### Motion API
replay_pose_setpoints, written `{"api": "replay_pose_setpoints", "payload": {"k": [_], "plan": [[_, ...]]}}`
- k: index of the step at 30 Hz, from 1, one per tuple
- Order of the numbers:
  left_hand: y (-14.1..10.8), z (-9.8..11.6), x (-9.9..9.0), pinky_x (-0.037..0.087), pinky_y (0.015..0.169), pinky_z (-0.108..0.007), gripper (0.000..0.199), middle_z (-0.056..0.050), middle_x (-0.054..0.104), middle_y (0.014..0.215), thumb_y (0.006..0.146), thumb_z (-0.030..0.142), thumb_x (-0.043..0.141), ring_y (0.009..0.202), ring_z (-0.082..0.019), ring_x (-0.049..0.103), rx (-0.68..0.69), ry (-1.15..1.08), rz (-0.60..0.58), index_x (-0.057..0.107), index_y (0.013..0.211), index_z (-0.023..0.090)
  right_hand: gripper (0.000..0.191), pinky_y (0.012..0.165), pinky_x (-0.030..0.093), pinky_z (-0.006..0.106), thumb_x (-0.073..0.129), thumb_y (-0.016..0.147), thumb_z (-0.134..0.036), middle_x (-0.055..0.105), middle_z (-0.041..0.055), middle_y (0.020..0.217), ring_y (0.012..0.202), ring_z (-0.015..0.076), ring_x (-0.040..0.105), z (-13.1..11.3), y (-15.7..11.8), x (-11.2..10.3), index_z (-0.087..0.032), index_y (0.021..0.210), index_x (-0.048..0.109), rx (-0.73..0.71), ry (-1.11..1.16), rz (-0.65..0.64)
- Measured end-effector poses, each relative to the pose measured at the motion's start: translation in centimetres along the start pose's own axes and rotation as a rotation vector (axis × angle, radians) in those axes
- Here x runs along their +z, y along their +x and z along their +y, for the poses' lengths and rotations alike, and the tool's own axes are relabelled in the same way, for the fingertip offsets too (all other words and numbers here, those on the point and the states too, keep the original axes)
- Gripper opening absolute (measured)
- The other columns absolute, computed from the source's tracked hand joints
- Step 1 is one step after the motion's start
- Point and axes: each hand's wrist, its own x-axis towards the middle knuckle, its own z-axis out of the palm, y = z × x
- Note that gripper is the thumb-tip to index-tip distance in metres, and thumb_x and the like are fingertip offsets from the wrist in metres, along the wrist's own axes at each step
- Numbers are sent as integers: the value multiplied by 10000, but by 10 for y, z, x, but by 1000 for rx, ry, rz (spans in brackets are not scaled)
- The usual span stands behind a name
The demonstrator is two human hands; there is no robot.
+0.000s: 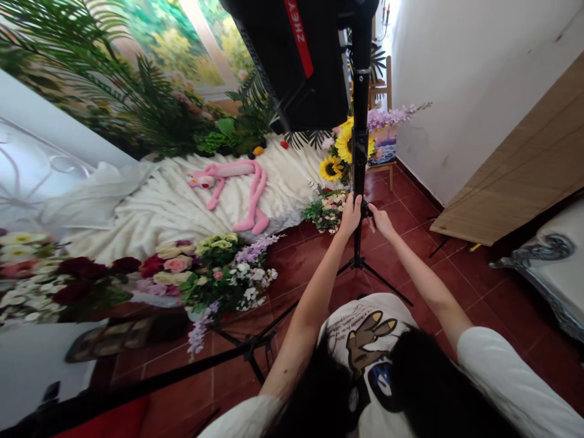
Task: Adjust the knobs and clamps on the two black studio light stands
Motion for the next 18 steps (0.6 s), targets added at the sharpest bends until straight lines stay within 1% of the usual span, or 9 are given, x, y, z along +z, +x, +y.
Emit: {"api": "replay_pose_setpoints", "payload": {"k": [3, 5, 6, 8, 10, 11, 13, 15, 18], "plan": [[-6, 4, -8, 409, 1081, -383, 510, -128, 627, 1184, 958, 584, 344, 1184, -202, 570, -15, 27, -48, 576, 1174, 185, 631, 360, 225, 223, 388, 825, -788, 373, -55, 359, 309, 67, 297, -3, -12, 16, -226, 540, 425, 146, 271, 36], [-15, 4, -14, 394, 1104, -388, 502, -130, 622, 1226, 943, 575, 402, 1235, -209, 550, -30, 26, -70, 572, 1220, 193, 630, 350, 219, 212, 388, 809, -812, 352, -73, 374, 312, 60, 269, -5, -17, 29, -229, 572, 408, 196, 420, -18], [-22, 4, -19, 419, 1080, -385, 500, -124, 641, 1181, 936, 575, 419, 1202, -209, 575, -47, 13, -85, 577, 1223, 197, 626, 352, 231, 205, 404, 807, -808, 351, -75, 380, 317, 57, 275, -6, -20, 37, -228, 571, 395, 211, 465, -53], [-40, 5, -32, 511, 940, -366, 499, -93, 679, 951, 935, 593, 400, 982, -200, 657, -113, -42, -139, 610, 1151, 195, 618, 358, 257, 190, 460, 813, -774, 362, -70, 387, 330, 53, 314, -8, -24, 55, -224, 550, 358, 229, 495, -99], [-62, 6, -53, 548, 721, -328, 530, -32, 608, 684, 939, 625, 341, 672, -167, 628, -213, -110, -178, 629, 988, 184, 615, 362, 279, 182, 506, 825, -729, 376, -62, 387, 341, 55, 358, -9, -29, 77, -221, 528, 326, 256, 449, -148], [-74, 7, -67, 533, 639, -310, 545, -6, 555, 605, 936, 641, 322, 569, -149, 578, -259, -137, -171, 616, 904, 183, 607, 363, 290, 181, 522, 833, -706, 391, -56, 388, 346, 58, 379, -10, -32, 90, -220, 523, 330, 274, 405, -192], [-99, 7, -101, 508, 589, -286, 548, 16, 517, 560, 926, 659, 326, 511, -129, 531, -313, -149, -89, 573, 799, 187, 573, 366, 305, 186, 545, 845, -663, 443, -39, 406, 360, 66, 414, -10, -40, 120, -216, 527, 378, 302, 303, -316], [-126, 5, -142, 521, 666, -278, 520, -3, 585, 633, 915, 650, 380, 607, -131, 584, -320, -94, 51, 574, 792, 183, 523, 378, 317, 192, 558, 859, -619, 503, -18, 440, 378, 71, 435, -10, -49, 152, -204, 557, 456, 325, 216, -475], [-171, 0, -213, 525, 782, -284, 488, -47, 680, 805, 908, 616, 432, 768, -145, 646, -353, -7, 272, 627, 890, 168, 434, 424, 351, 198, 546, 894, -532, 568, 5, 506, 422, 78, 474, -7, -61, 206, -185, 632, 548, 328, 113, -691]]}}
